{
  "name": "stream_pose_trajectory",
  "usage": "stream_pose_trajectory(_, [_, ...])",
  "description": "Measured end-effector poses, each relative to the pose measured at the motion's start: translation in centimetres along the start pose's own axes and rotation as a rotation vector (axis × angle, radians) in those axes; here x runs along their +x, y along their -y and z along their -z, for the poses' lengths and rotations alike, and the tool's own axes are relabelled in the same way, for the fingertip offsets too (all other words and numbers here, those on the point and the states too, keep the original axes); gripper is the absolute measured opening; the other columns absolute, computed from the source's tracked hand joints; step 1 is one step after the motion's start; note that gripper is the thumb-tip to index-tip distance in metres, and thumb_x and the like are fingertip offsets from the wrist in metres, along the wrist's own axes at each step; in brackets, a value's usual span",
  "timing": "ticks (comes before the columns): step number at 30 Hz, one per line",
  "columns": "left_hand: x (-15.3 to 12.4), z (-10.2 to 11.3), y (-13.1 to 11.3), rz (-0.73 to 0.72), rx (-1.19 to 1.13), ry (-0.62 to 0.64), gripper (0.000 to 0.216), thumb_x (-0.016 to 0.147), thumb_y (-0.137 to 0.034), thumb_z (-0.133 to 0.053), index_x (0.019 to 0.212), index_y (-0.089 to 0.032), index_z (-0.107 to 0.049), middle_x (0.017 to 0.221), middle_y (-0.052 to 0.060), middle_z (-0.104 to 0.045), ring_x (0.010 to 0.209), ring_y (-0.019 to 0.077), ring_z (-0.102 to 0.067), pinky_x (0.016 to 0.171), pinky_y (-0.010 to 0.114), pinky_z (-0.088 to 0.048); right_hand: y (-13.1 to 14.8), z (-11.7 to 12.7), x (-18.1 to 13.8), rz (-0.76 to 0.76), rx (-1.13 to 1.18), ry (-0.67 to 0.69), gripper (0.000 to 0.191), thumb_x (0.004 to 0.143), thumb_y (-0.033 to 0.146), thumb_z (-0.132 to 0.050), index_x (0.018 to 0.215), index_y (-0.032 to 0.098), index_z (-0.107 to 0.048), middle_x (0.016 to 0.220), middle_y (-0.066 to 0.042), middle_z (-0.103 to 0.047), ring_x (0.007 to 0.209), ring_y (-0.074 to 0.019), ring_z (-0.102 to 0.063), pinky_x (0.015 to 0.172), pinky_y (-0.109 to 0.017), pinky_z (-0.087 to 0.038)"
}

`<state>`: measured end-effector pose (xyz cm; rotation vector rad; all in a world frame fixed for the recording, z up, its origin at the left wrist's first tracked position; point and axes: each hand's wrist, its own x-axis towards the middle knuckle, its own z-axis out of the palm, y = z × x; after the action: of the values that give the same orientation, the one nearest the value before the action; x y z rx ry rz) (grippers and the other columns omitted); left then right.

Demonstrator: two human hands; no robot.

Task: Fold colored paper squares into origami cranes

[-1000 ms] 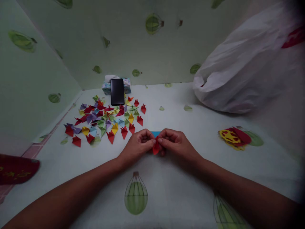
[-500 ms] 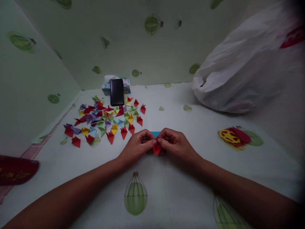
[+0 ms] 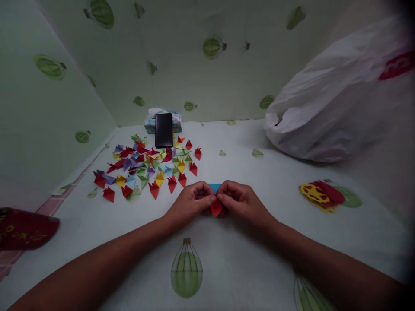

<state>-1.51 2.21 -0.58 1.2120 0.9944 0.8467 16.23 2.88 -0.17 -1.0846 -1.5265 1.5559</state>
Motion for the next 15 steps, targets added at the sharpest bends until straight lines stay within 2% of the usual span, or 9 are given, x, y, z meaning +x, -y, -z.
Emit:
stream_pose_trajectory(5, [-0.18, 0.06, -0.03, -0.043, 0.041, -0.004, 0.024, 0.086, -0.038, -0.063, 0.080, -0.016, -0.058, 0.071, -0.002, -0.057, 0.063, 0.0098, -0.050, 0.059, 0.022, -0.037, 0.05, 0.04, -0.06, 0.010, -0.017, 0.000, 0.016, 0.081, 0.030, -0.061, 0.072, 0.019, -0.054, 0.060, 0.001, -0.060, 0.054, -0.0121, -0.055, 0.054, -0.027, -0.044])
stream_pose_trajectory(15, [0.00, -0.30, -0.08, -0.060, 0.132, -0.073, 0.019, 0.083, -0.034, -0.063, 0.079, -0.016, -0.056, 0.069, -0.003, -0.055, 0.060, 0.0090, -0.048, 0.056, 0.021, -0.037, -0.04, -0.05, -0.21, 0.047, -0.063, -0.028, 0.013, 0.082, 0.028, -0.059, 0.074, 0.019, -0.056, 0.061, 0.000, -0.062, 0.055, -0.0137, -0.057, 0.054, -0.027, -0.043])
